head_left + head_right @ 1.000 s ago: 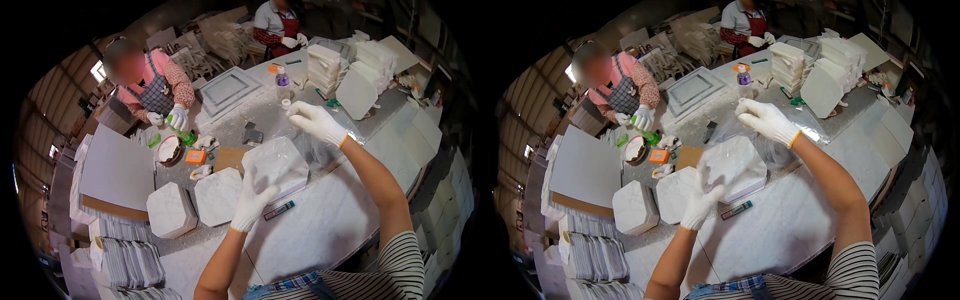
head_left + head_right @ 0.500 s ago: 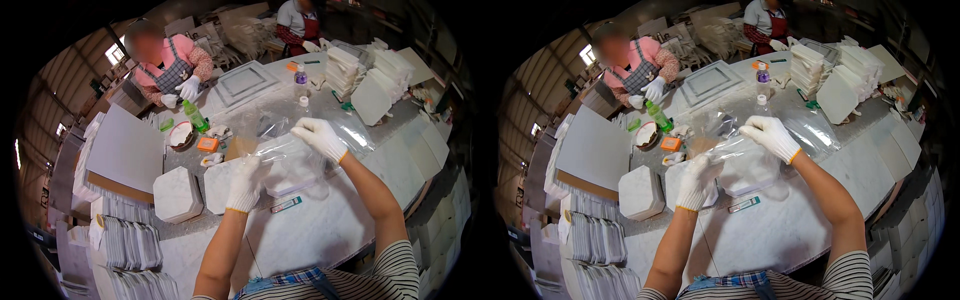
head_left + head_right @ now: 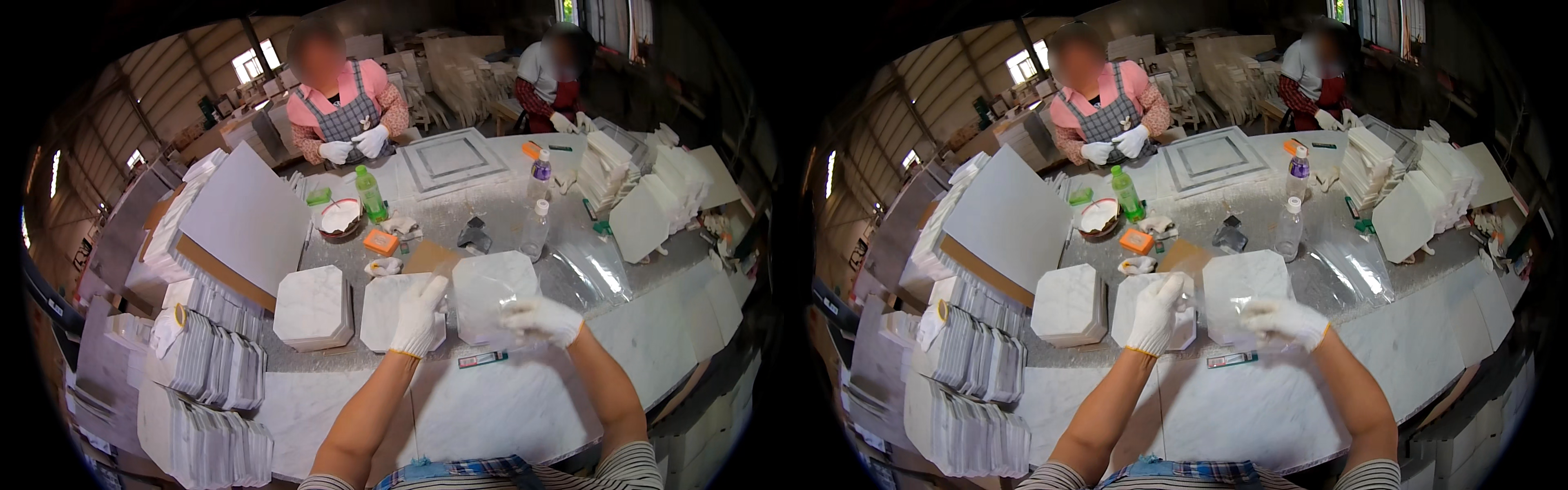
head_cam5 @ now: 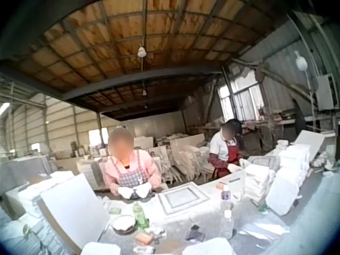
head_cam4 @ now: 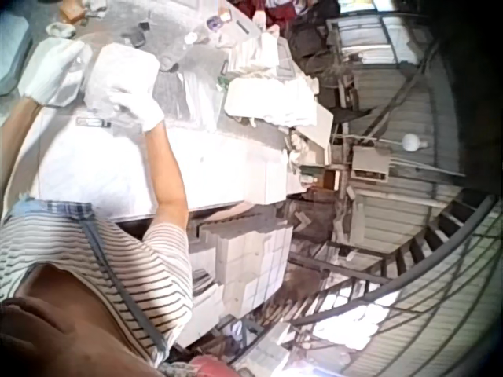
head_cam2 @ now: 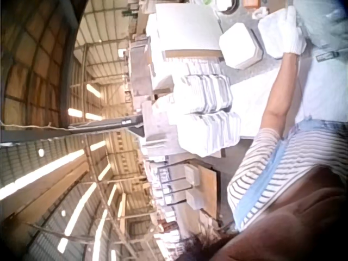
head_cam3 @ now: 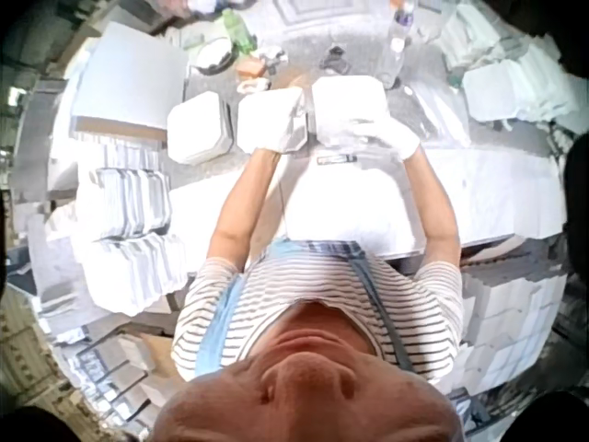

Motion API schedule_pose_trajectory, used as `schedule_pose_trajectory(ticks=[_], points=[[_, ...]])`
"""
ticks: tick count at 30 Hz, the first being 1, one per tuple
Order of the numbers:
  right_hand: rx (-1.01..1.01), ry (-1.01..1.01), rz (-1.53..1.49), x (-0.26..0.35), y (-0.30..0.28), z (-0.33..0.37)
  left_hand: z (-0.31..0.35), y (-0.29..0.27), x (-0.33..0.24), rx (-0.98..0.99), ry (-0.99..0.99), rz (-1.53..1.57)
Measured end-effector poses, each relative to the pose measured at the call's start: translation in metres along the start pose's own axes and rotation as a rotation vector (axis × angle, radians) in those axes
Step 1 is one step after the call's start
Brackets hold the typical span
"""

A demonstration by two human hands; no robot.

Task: The person wraps white square objects in clear plastic bags. They pick up a plastic bag, place a white object inside, and smooth the bag around the object. The wrapped items are then placed into a cardboard box.

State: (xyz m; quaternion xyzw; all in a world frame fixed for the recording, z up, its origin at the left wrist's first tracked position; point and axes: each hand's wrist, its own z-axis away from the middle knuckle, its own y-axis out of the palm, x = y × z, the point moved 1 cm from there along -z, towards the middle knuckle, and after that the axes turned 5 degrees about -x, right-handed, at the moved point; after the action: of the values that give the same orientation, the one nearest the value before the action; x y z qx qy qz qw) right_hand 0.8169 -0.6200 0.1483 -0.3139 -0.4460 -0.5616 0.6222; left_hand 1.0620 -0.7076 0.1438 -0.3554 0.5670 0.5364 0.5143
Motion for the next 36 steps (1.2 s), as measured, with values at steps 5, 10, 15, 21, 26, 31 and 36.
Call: schedule_pose_trajectory(ticks=[5,10,15,21,26,31,36], points=[[0.103,-0.057,-0.240,-0.034,0.020,-0.008,0.002,-0.020,0.011,-0.355,-0.176,0.041],[-0.212,-0.115,-0.283,-0.016,0.047,0.001,0.016,-0.052,0.021,-0.511,0.180,-0.119],[-0.401,-0.203,-0.239,-0.025,0.052,-0.003,0.086,-0.013,-0.018,-0.562,0.905,-0.797],[-0.145,-0.328,-0.278,-0.012,0.100,0.012,0.100,0.014,-0.028,-0.205,0.751,-0.798],[-0.070,-0.381,-0.317,-0.018,0.103,0.014,0.104,0.005,-0.020,0.058,0.375,-0.507],[-0.182,-0.381,-0.380,-0.017,0.112,0.018,0.105,0.000,-0.016,0.186,0.211,-0.383],[-0.127,-0.275,-0.523,-0.025,0.110,0.019,0.107,-0.005,-0.016,0.251,0.166,-0.569]])
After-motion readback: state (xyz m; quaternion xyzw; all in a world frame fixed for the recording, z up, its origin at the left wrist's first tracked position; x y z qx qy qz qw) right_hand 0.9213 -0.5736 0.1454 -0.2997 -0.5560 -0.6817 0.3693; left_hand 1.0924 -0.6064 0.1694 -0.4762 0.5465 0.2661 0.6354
